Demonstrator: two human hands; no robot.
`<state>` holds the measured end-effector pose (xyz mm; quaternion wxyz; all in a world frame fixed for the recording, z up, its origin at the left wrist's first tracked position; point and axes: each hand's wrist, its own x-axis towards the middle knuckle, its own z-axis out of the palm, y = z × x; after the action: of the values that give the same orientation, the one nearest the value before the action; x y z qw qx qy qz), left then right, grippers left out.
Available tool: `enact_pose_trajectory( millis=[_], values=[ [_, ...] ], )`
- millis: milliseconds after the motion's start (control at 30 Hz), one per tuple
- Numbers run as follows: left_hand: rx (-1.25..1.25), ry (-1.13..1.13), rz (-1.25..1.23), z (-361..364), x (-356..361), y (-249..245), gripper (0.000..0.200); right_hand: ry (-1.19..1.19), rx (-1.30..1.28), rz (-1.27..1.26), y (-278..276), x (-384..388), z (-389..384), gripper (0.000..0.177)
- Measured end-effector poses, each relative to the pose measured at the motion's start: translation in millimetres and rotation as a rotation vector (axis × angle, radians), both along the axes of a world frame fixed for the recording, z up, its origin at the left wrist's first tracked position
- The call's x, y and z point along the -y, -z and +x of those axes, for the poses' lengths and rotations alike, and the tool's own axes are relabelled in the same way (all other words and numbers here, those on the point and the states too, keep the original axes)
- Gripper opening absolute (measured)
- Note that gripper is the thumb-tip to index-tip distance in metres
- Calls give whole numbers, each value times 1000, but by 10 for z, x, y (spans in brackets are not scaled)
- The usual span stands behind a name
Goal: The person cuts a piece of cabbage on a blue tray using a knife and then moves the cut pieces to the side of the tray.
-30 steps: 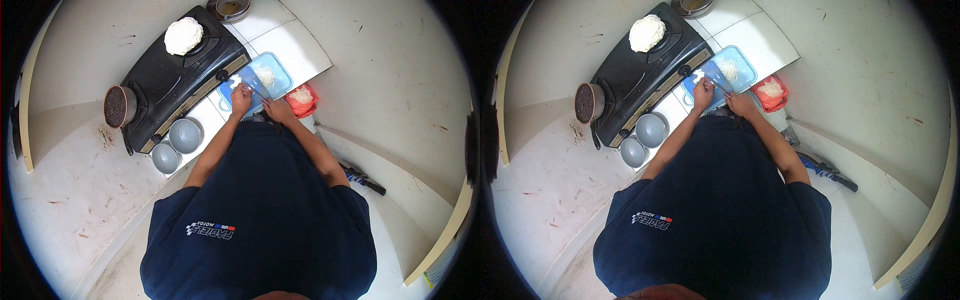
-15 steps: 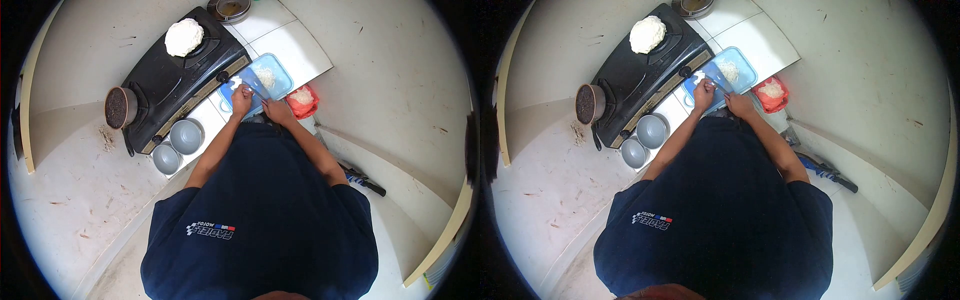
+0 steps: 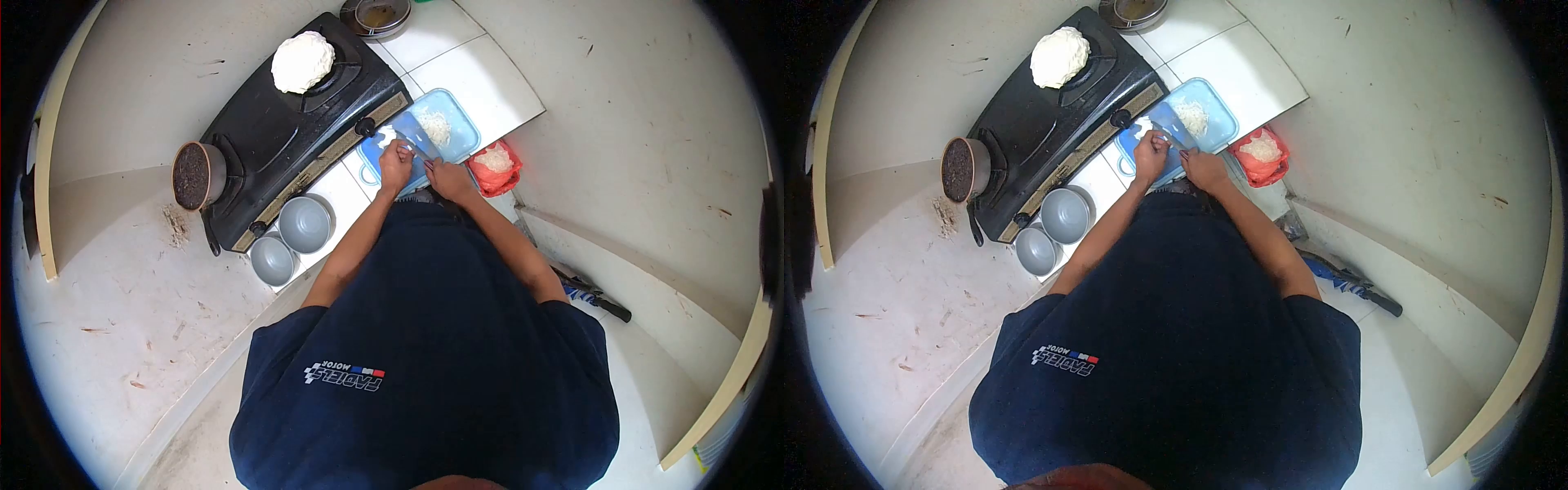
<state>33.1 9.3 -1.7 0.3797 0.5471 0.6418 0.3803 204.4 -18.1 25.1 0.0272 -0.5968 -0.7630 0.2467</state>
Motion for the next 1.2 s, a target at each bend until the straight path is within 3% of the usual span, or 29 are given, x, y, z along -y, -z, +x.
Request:
enact_pose_trajectory(
  millis=[300, 1200],
  values=[
    [21, 0, -30, 8, 5, -46, 19, -21, -113, 1, 128, 104, 202, 51],
    [-14, -6, -14, 8, -12, -54, 21, -53, -65, -28, 171, 47, 132, 48]
  ],
)
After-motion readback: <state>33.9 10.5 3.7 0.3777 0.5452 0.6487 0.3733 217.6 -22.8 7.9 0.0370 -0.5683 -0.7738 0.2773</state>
